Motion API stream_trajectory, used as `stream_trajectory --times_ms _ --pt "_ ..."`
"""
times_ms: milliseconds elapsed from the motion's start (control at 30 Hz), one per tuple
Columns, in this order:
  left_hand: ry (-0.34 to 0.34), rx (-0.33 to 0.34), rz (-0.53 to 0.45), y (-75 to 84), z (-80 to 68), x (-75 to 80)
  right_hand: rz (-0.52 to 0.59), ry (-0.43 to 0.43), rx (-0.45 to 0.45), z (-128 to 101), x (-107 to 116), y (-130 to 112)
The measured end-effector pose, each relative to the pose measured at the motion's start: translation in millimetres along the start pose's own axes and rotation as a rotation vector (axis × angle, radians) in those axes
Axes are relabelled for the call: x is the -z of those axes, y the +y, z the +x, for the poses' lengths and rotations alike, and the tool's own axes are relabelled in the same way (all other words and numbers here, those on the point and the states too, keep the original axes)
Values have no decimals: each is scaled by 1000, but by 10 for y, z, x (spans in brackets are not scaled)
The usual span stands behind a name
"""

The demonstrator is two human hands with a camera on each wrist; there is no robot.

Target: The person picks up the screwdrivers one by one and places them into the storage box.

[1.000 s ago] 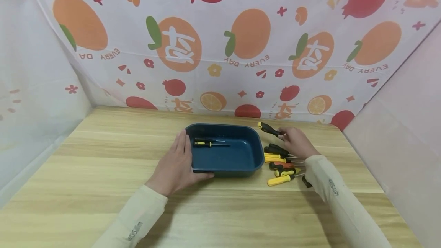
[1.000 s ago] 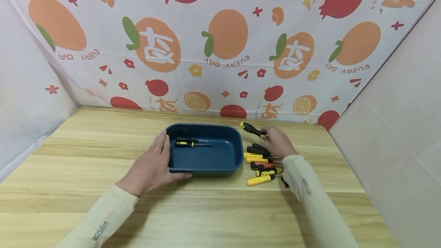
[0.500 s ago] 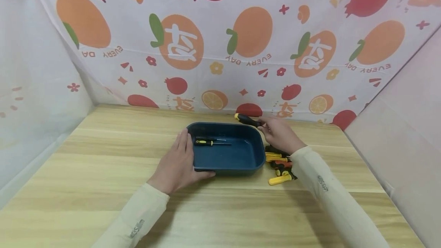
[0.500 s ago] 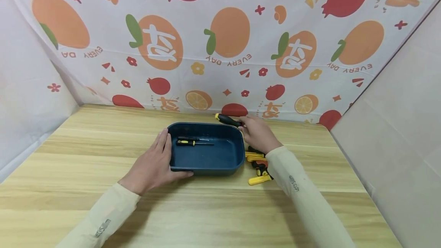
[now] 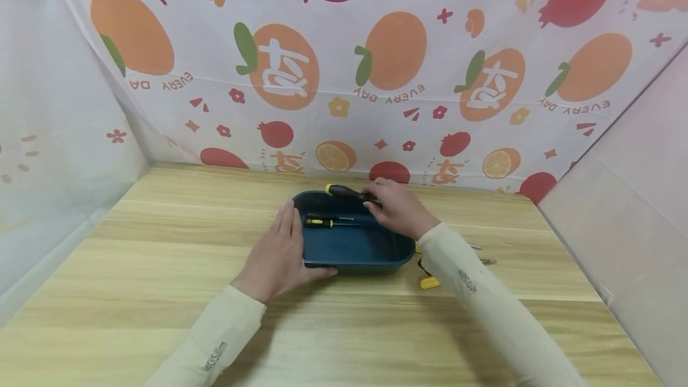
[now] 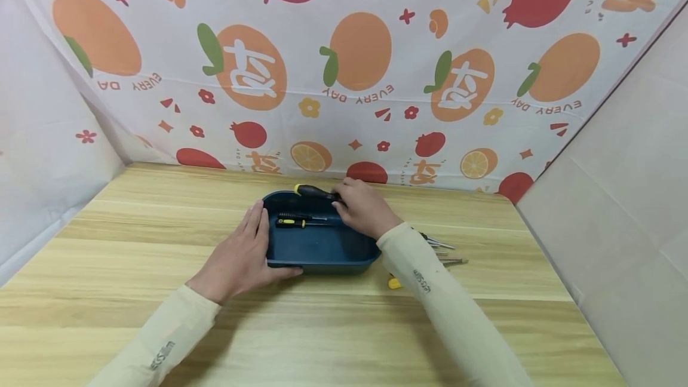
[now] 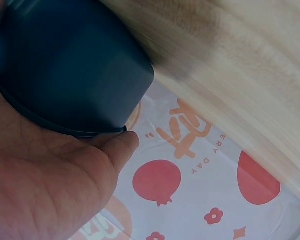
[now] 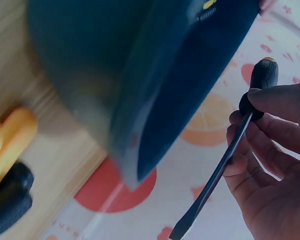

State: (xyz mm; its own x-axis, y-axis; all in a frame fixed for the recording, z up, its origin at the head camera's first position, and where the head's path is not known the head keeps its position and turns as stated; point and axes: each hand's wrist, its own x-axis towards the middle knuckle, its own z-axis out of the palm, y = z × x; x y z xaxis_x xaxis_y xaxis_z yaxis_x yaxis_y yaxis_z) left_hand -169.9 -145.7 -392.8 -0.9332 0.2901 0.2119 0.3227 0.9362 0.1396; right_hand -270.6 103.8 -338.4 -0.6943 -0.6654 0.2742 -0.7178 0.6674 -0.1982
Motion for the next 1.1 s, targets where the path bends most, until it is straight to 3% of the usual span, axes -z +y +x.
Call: stream_trajectory --times_ms 633,1100 --pt "2 -5 4 6 -1 15 -19 -195 -7 172 -341 -288" --pt "9 -11 20 -1 14 29 -49 -283 -26 180 -505 -292"
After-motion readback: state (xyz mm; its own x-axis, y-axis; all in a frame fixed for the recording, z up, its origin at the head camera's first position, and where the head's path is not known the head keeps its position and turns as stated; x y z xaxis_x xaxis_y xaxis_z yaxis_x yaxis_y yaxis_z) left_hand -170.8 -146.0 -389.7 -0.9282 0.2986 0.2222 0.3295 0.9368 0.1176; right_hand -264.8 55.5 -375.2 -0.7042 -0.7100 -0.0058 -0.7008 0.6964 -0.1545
